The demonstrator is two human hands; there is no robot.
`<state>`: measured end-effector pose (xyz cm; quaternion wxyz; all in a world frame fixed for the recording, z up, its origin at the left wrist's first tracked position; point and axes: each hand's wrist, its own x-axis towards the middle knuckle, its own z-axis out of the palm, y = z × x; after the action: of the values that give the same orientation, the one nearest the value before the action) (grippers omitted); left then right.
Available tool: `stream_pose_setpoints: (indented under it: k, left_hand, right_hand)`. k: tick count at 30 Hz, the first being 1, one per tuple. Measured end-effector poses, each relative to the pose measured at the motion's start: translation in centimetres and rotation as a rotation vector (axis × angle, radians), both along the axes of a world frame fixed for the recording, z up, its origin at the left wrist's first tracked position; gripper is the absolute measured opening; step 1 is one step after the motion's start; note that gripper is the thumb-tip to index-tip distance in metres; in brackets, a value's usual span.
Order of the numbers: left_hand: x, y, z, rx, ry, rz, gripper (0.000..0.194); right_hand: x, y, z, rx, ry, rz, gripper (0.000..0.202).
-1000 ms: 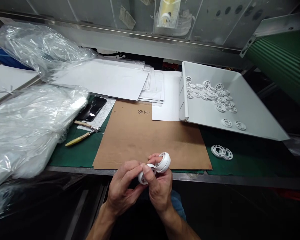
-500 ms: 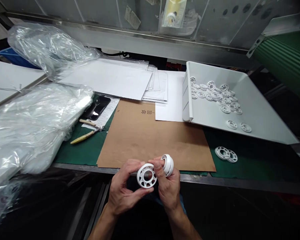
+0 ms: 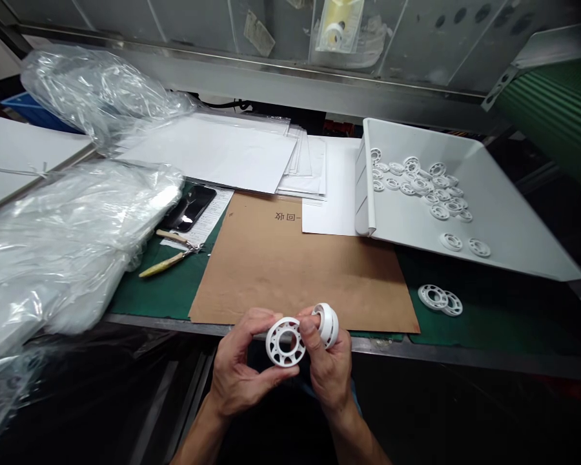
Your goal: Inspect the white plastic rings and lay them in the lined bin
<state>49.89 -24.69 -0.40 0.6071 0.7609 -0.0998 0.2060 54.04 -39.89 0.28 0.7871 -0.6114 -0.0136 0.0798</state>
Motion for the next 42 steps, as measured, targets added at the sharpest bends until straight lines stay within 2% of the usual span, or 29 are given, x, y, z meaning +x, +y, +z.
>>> stream_pose_setpoints:
  k: [6, 12, 14, 18, 20, 26, 42]
  left_hand:
    - [0.0, 0.0, 0.1, 0.048, -0.006, 0.007, 0.061]
    - [-0.4, -0.2, -0.1, 0.017, 0.076, 0.032, 0.062]
    - [-0.4, -0.4, 0.2, -0.037, 0.152, 0.067, 0.050]
    - [0.1, -0.8, 1.5, -0.177, 0.375, 0.170, 0.010]
    - [0.4, -0.9, 2.1, -0.232, 0.479, 0.178, 0.004]
    - [0.7, -1.0, 2.8, -0.340, 0.581, 0.163, 0.015]
    - [0.7, -0.8, 2.7, -0.312, 0.641, 0.180, 0.018]
  right_hand:
    - [0.1, -0.3, 0.0, -0.025, -0.068, 0.009, 0.021]
    - [0.2, -0.9, 0.1, -0.053, -0.135, 0.113, 0.015]
    - [0.4, -1.1, 0.1, -0.091, -0.148, 0.140, 0.014]
    - [0.6, -1.4, 0.3, -0.159, -0.193, 0.175, 0.013]
    - [0.6, -1.6, 0.5, -0.176, -0.202, 0.188, 0.014]
    - [0.4, -1.7, 0.8, -0.224, -0.229, 0.200, 0.012]
    - [0.5, -1.6, 1.1, -0.256, -0.176, 0.199, 0.013]
